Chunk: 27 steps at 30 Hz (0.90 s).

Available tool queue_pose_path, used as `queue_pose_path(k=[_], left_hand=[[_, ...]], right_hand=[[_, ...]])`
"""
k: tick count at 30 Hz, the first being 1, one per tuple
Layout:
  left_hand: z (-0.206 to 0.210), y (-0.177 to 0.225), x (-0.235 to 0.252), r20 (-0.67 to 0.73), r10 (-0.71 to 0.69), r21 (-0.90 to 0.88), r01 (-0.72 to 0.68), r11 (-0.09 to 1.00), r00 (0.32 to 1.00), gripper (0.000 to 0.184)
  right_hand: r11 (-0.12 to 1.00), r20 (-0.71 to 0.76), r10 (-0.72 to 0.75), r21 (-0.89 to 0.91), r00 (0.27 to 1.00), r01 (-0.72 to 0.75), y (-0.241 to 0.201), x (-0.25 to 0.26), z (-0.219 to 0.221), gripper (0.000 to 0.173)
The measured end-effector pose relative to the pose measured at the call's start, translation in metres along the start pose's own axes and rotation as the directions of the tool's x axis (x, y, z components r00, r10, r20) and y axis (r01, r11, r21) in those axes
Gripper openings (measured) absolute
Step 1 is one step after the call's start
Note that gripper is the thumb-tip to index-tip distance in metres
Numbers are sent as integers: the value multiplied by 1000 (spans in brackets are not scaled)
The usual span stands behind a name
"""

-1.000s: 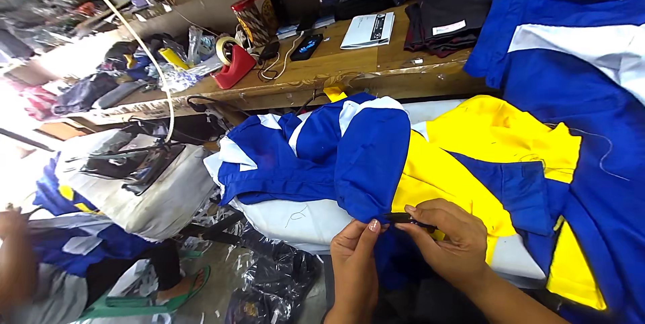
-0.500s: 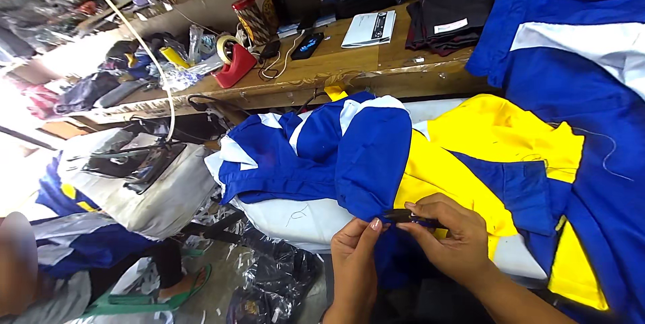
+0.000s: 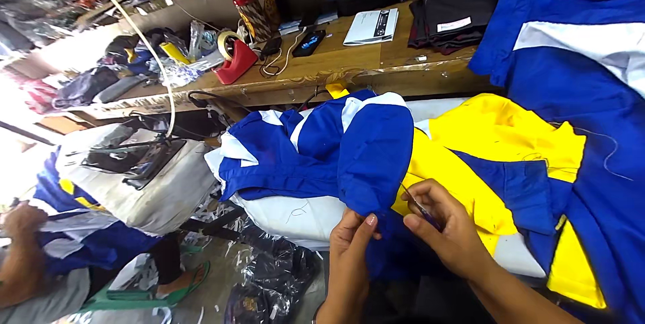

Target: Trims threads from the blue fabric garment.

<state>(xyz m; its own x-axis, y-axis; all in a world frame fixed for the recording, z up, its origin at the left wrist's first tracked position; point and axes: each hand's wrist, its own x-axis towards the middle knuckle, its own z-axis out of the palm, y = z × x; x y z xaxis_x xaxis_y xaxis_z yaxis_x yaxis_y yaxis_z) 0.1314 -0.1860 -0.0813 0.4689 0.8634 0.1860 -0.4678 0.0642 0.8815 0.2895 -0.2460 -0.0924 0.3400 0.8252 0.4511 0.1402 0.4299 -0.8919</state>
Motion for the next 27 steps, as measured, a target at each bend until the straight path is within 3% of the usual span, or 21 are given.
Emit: queue_pose_path(k=[4,10,12,16,22,27], left_hand=[[-1,2,1,25,-33,35,33,999,999,15],[-9,1,1,58,136,215,-145,966,989,9],[-10,-1,2,75,135,165,-146,975,988,10],[-6,-6,3,55,-49,-122,56,991,997,9],[-2,-4,6,45,-221,-255,225,940,974,9],[-2,-2,9,-18,-160,-133,156,979,987,17]], right_hand=[[969,85,158,179,984,-171,-12,9,8,6],[955,67,149,249,987,-161,-10,12,13,8],[942,55,158,291,986,-167,-8,12,14,10],[903,49,225,365,973,-227,-7,11,18,12],[995,-112,92,42,989,-88,0,3,28,5],[960,-85,-210,-206,974,189,6,3,12,23]])
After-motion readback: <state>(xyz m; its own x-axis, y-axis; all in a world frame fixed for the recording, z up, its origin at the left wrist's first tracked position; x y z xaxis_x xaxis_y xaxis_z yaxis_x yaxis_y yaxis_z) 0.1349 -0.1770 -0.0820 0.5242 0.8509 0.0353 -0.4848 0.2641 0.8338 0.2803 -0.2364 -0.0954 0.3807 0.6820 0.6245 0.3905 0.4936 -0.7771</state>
